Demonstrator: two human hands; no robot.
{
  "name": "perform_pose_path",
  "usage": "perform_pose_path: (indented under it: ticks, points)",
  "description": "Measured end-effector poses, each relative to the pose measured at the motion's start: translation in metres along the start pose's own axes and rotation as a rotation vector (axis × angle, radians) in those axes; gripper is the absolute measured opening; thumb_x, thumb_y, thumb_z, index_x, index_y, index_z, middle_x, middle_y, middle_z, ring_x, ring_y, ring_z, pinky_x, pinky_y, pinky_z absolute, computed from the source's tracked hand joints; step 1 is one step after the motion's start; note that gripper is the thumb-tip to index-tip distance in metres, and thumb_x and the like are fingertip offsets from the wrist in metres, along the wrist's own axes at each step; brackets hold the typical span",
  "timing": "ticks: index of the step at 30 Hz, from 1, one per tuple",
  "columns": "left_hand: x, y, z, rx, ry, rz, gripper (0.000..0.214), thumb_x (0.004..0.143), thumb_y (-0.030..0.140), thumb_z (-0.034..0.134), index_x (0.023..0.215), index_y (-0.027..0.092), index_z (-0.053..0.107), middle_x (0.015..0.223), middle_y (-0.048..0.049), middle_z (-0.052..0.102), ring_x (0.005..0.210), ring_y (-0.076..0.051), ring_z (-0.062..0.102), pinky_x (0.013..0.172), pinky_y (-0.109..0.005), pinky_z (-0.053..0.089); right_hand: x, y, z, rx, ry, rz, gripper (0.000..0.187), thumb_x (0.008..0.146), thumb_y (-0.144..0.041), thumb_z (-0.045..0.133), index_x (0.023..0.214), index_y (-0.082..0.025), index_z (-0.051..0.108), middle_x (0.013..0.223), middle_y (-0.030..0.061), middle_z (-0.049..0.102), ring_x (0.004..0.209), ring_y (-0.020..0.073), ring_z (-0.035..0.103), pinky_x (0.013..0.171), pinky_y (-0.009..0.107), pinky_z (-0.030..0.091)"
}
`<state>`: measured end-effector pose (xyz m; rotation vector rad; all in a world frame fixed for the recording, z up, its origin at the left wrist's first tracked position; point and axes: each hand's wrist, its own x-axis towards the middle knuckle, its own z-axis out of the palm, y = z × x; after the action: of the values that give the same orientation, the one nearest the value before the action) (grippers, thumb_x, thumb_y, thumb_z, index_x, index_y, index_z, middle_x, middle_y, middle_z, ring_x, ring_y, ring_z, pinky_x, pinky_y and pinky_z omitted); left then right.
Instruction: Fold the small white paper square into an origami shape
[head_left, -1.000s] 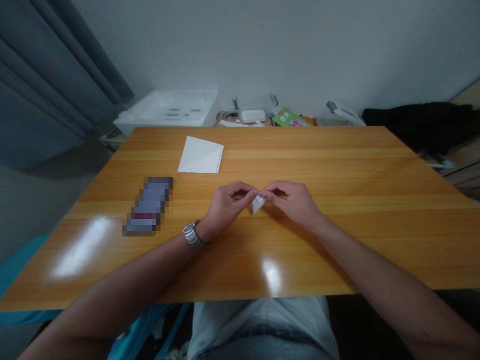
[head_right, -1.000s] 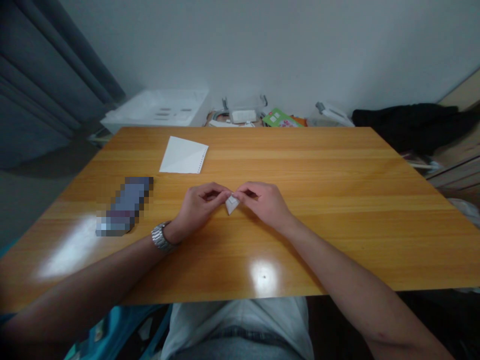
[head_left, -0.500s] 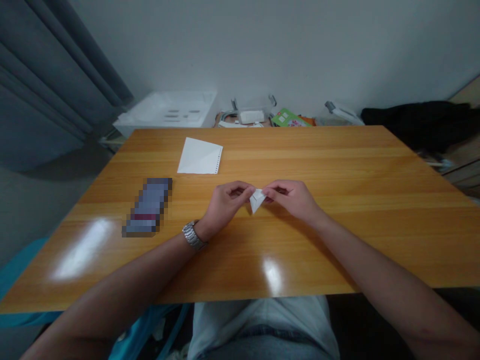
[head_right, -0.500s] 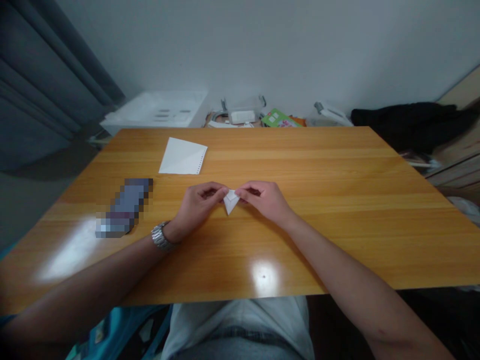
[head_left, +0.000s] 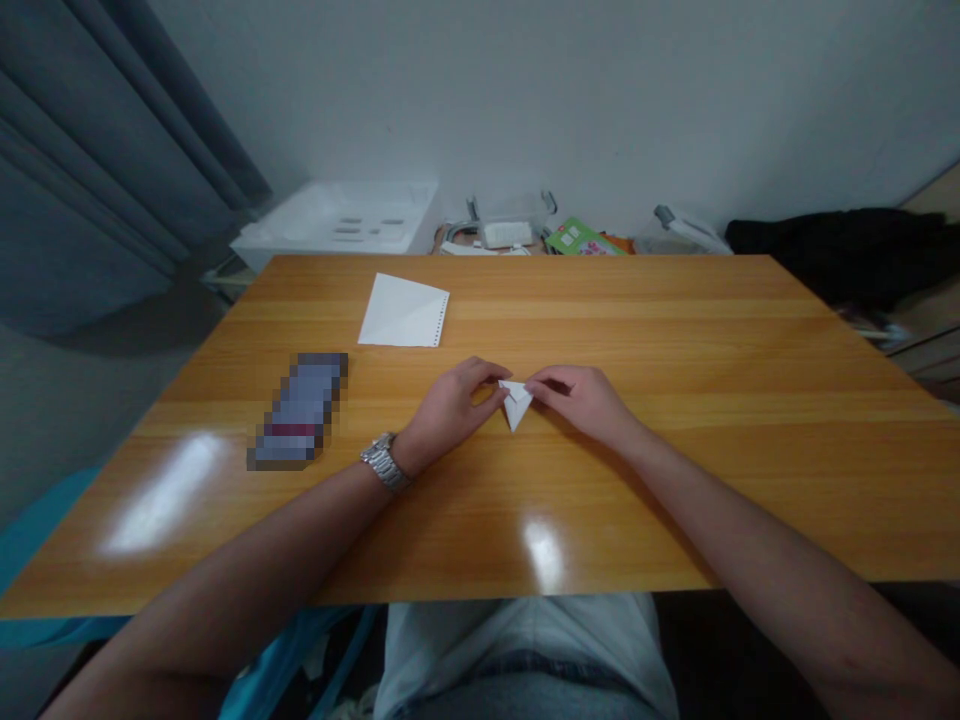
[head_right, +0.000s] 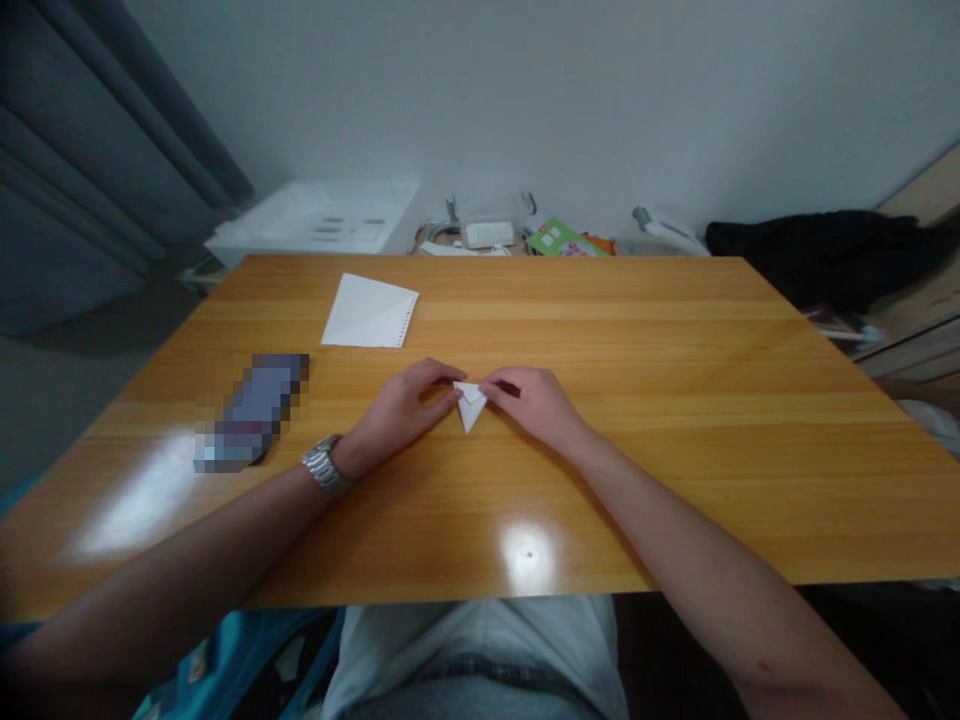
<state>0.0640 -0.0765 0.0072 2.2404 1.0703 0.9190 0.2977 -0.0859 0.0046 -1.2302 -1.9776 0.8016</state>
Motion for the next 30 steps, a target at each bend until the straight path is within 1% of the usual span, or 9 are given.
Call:
perform_pose_path:
  ticks: [2,4,9,13,17,21,25,30]
  points:
    - [0.0008,-0.0018,-0.0010,0.044,-0.036,0.042,0.019,0.096,0.029,0.063,0.110,0.019,0.069,0.108,-0.0072,0.070,0.102,-0.020,0.065,0.093,-0.034,0.052,0.0014,-0.0011,-0.0012,-0.086,0.006,-0.047,0.024,0.097,-0.038,0.062,0.091,-0.021,0.079,0.090,0.0063,0.077,0.082,0.0209,0.068,0.077,0.034,0.050]
    - [0.0012,-0.0040,-0.0008,0.086,-0.072,0.064,0.017,0.096,0.029,0.063,0.107,0.019,0.070,0.106,-0.0074,0.068,0.101,-0.021,0.064,0.092,-0.035,0.052,0.0027,-0.0010,-0.0011,-0.142,0.003,-0.075,0.022,0.097,-0.034,0.062,0.090,-0.021,0.079,0.089,0.0070,0.075,0.084,0.0213,0.067,0.078,0.034,0.049]
    - [0.0008,-0.0089,0.0016,0.189,-0.100,0.097,0.013,0.094,0.027,0.065,0.102,0.019,0.071,0.104,-0.0071,0.065,0.099,-0.022,0.062,0.091,-0.037,0.050,0.0042,0.0031,0.0023,-0.215,-0.016,-0.116,0.020,0.098,-0.029,0.063,0.091,-0.019,0.078,0.088,0.0073,0.070,0.084,0.0205,0.065,0.076,0.033,0.047]
    - [0.0006,-0.0093,0.0013,0.224,-0.120,0.088,0.013,0.094,0.028,0.064,0.102,0.019,0.071,0.103,-0.0070,0.066,0.097,-0.023,0.062,0.089,-0.037,0.050,0.0034,0.0048,0.0012,-0.226,-0.022,-0.132,0.017,0.096,-0.032,0.065,0.093,-0.020,0.078,0.090,0.0070,0.068,0.085,0.0203,0.064,0.077,0.033,0.048]
    - [0.0005,-0.0074,0.0008,0.231,-0.122,0.079,0.013,0.094,0.028,0.065,0.102,0.020,0.070,0.104,-0.0069,0.066,0.097,-0.023,0.061,0.089,-0.037,0.049,0.0023,0.0060,-0.0018,-0.192,-0.069,-0.157,0.018,0.094,-0.036,0.068,0.097,-0.020,0.077,0.096,0.0077,0.067,0.089,0.0207,0.064,0.080,0.034,0.050]
    - [0.0003,-0.0055,0.0015,0.244,-0.091,0.060,0.012,0.092,0.027,0.067,0.100,0.019,0.065,0.100,-0.0060,0.066,0.094,-0.023,0.060,0.086,-0.037,0.049,0.0035,0.0069,-0.0014,-0.196,-0.055,-0.140,0.017,0.095,-0.033,0.066,0.092,-0.020,0.076,0.093,0.0077,0.068,0.088,0.0209,0.064,0.079,0.035,0.050]
    - [0.0003,-0.0053,0.0018,0.250,-0.103,0.064,0.009,0.092,0.027,0.067,0.096,0.020,0.065,0.100,-0.0059,0.064,0.094,-0.023,0.060,0.085,-0.037,0.049,0.0053,0.0052,0.0008,-0.215,-0.009,-0.114,0.017,0.096,-0.029,0.063,0.089,-0.019,0.075,0.089,0.0066,0.068,0.085,0.0201,0.064,0.077,0.034,0.048]
    - [0.0004,-0.0058,0.0020,0.255,-0.113,0.093,0.013,0.094,0.026,0.064,0.105,0.021,0.069,0.106,-0.0059,0.064,0.098,-0.023,0.060,0.090,-0.038,0.049,0.0069,0.0038,0.0046,-0.242,0.031,-0.095,0.013,0.094,-0.026,0.066,0.086,-0.018,0.073,0.086,0.0059,0.065,0.082,0.0200,0.061,0.073,0.033,0.046]
